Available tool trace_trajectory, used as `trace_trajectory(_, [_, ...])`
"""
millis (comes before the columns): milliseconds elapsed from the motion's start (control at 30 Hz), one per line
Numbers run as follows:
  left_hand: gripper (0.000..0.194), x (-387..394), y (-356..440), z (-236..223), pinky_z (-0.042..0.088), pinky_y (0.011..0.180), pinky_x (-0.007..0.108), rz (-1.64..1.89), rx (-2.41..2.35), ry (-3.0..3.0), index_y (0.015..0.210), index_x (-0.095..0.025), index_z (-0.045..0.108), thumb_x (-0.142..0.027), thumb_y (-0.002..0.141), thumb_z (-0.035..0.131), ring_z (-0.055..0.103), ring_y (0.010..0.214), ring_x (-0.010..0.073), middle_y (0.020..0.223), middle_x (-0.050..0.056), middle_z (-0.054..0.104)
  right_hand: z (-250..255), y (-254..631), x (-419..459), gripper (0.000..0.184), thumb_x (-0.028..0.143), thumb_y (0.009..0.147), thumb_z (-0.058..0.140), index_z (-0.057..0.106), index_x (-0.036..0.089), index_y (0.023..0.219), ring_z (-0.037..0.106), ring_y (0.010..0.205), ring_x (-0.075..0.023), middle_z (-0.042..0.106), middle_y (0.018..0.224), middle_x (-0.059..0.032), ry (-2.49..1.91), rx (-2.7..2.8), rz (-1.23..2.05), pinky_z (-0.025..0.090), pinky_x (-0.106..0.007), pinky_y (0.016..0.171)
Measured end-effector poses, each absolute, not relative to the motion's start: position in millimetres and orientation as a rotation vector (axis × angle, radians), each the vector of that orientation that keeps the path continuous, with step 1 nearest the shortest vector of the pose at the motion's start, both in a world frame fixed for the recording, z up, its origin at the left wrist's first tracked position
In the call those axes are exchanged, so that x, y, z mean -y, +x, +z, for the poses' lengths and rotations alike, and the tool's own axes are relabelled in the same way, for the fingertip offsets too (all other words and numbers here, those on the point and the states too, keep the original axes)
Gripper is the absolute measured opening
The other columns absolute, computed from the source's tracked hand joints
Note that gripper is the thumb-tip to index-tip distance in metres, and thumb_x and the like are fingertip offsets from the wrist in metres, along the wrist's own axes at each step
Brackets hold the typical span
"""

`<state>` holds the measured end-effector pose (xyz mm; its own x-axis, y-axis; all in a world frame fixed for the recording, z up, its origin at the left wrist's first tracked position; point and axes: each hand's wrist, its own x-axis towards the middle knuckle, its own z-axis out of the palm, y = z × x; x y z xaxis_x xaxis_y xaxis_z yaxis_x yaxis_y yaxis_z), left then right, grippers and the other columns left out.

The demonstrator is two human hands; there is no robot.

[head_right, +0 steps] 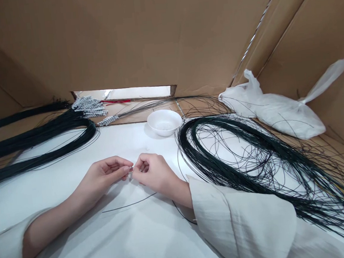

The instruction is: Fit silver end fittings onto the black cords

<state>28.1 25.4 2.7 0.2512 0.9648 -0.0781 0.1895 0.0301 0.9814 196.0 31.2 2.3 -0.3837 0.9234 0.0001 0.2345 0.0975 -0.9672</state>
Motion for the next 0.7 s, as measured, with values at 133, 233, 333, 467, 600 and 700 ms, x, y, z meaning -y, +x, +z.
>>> trace_trajectory(133, [0.013, -24.8, 28.0, 2.2, 0.042, 0.061, 0.021, 0.889, -1.155, 1.387, 0.084, -0.018, 0.065, -0.026, 0.074, 0.062, 0.055, 0.063, 0.0105, 0.075, 0.0, 0.065, 3.7, 195.4, -30.0, 0.006, 0.015, 0.067, 0.054, 0.049, 0.016, 0.063, 0.048, 0.051, -0.0088, 0.052, 0.055, 0.0021, -1.151, 1.731, 1.294, 0.038, -0.021, 0.049])
trace_trajectory(233, [0.012, -24.1, 28.8, 1.9, 0.042, 0.06, 0.02, 0.899, -1.162, 1.357, 0.083, -0.017, 0.064, -0.024, 0.073, 0.062, 0.055, 0.063, 0.0106, 0.073, 0.0, 0.064, 5.0, 194.8, -29.5, 0.005, 0.015, 0.067, 0.053, 0.05, 0.016, 0.063, 0.048, 0.052, -0.0092, 0.054, 0.058, 0.001, -1.17, 1.723, 1.289, 0.038, -0.021, 0.051])
trace_trajectory(333, [0.012, -23.5, 29.7, 1.7, 0.042, 0.06, 0.02, 0.914, -1.163, 1.319, 0.083, -0.017, 0.064, -0.023, 0.073, 0.062, 0.055, 0.063, 0.01, 0.071, 0.0, 0.063, 5.6, 194.2, -29.0, 0.005, 0.017, 0.068, 0.052, 0.051, 0.015, 0.063, 0.049, 0.053, -0.0094, 0.055, 0.06, 0.0, -1.186, 1.723, 1.281, 0.038, -0.021, 0.051])
trace_trajectory(467, [0.013, -22.5, 30.7, 2.6, 0.041, 0.063, 0.018, 0.929, -1.151, 1.301, 0.084, -0.016, 0.063, -0.023, 0.074, 0.063, 0.055, 0.066, 0.0088, 0.074, 0.0, 0.063, 4.6, 193.6, -27.6, 0.008, 0.02, 0.07, 0.052, 0.052, 0.015, 0.064, 0.049, 0.053, -0.0094, 0.056, 0.061, -0.0009, -1.195, 1.726, 1.253, 0.039, -0.021, 0.051])
trace_trajectory(600, [0.012, -21.5, 30.9, 3.9, 0.041, 0.062, 0.017, 0.935, -1.161, 1.302, 0.084, -0.016, 0.063, -0.024, 0.075, 0.063, 0.055, 0.066, 0.0078, 0.076, -0.001, 0.064, 3.0, 193.8, -26.4, 0.009, 0.021, 0.071, 0.052, 0.051, 0.015, 0.065, 0.049, 0.054, -0.0095, 0.057, 0.063, -0.0013, -1.185, 1.728, 1.235, 0.039, -0.022, 0.052])
trace_trajectory(700, [0.012, -20.8, 30.1, 4.0, 0.042, 0.062, 0.017, 0.941, -1.165, 1.317, 0.084, -0.017, 0.064, -0.024, 0.075, 0.063, 0.055, 0.066, 0.0076, 0.077, -0.001, 0.064, 2.1, 194.5, -26.4, 0.009, 0.021, 0.072, 0.052, 0.052, 0.015, 0.065, 0.049, 0.054, -0.0092, 0.056, 0.062, -0.0006, -1.175, 1.747, 1.208, 0.039, -0.021, 0.052])
